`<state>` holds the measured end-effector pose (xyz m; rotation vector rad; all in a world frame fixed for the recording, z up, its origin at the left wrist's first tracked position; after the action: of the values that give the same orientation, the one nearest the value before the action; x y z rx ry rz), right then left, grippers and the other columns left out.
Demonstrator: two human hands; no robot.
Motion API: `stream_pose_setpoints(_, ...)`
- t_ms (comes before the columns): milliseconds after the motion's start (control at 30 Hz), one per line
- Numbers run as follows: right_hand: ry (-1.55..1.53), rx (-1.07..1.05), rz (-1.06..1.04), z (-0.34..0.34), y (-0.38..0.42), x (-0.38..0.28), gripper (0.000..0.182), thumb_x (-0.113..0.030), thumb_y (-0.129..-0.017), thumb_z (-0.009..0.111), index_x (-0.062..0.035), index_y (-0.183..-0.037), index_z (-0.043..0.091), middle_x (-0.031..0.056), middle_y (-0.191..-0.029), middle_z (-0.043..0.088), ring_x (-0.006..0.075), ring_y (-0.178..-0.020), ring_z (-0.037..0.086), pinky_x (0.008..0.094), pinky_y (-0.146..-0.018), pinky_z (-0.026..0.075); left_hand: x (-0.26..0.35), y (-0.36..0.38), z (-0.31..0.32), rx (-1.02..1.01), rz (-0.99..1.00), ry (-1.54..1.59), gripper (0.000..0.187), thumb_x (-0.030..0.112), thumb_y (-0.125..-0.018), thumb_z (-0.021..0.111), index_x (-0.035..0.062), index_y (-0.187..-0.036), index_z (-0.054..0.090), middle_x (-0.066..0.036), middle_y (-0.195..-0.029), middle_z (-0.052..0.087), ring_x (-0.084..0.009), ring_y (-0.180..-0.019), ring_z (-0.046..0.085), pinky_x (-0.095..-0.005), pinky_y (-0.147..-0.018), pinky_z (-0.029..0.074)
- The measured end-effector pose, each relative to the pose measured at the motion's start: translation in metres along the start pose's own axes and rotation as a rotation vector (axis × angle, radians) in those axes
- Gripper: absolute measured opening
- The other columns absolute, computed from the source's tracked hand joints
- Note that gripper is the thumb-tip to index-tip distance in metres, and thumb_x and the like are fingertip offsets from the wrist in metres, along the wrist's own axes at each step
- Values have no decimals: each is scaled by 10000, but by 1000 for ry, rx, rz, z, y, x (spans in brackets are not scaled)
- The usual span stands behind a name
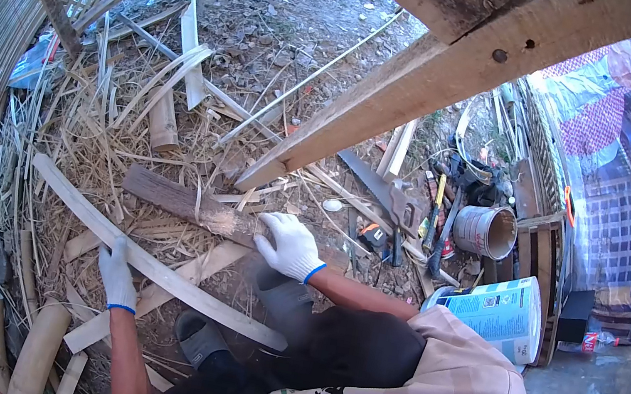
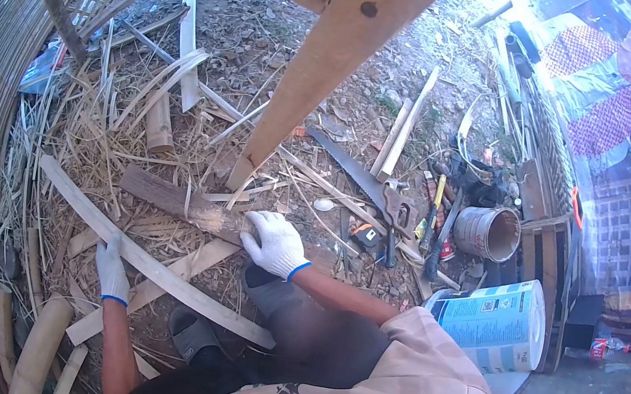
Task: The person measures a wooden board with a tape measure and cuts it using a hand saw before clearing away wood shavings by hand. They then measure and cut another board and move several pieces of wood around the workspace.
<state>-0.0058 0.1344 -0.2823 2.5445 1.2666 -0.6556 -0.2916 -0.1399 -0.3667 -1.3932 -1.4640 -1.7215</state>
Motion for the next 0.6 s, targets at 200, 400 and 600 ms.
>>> stream_pose_setpoints(200,0,7,-7,0,0,0,469,-344,-960,690,-43,-1318,661,195,-1241,686,400,-1162,641,497,-989,533,19,14,-5,58,19,27,495,299,-1085,600,-58,-1426,560,-121,-1276,651,-201,-1113,602,-363,-1001,484)
stream_pose_setpoints(400,-3,6,-37,-2,-2,-6,539,-350,-914,750,-24,-1331,651,207,-1264,683,393,-1199,638,488,-1013,528,57,32,-19,159,144,36,446,331,-1106,561,-67,-1304,601,-117,-1157,664,-201,-1052,599,-372,-973,491)
stream_pose_setpoints(600,128,-163,-173,4,-8,-15,976,-444,-749,891,-4,-1518,483,220,-1365,628,417,-1255,596,517,-1061,492,63,21,-55,377,185,186,470,376,-1128,505,-66,-1200,649,-95,-1074,650,-180,-967,578,-377,-907,478)
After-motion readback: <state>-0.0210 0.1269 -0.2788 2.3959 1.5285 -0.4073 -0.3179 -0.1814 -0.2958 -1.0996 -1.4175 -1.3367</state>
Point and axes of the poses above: each hand's wrist, its own y-axis away from the middle knuckle, its own z-axis out of the palm, x = y × z, the point moved 6 cm from there along -y, towards the middle knuckle
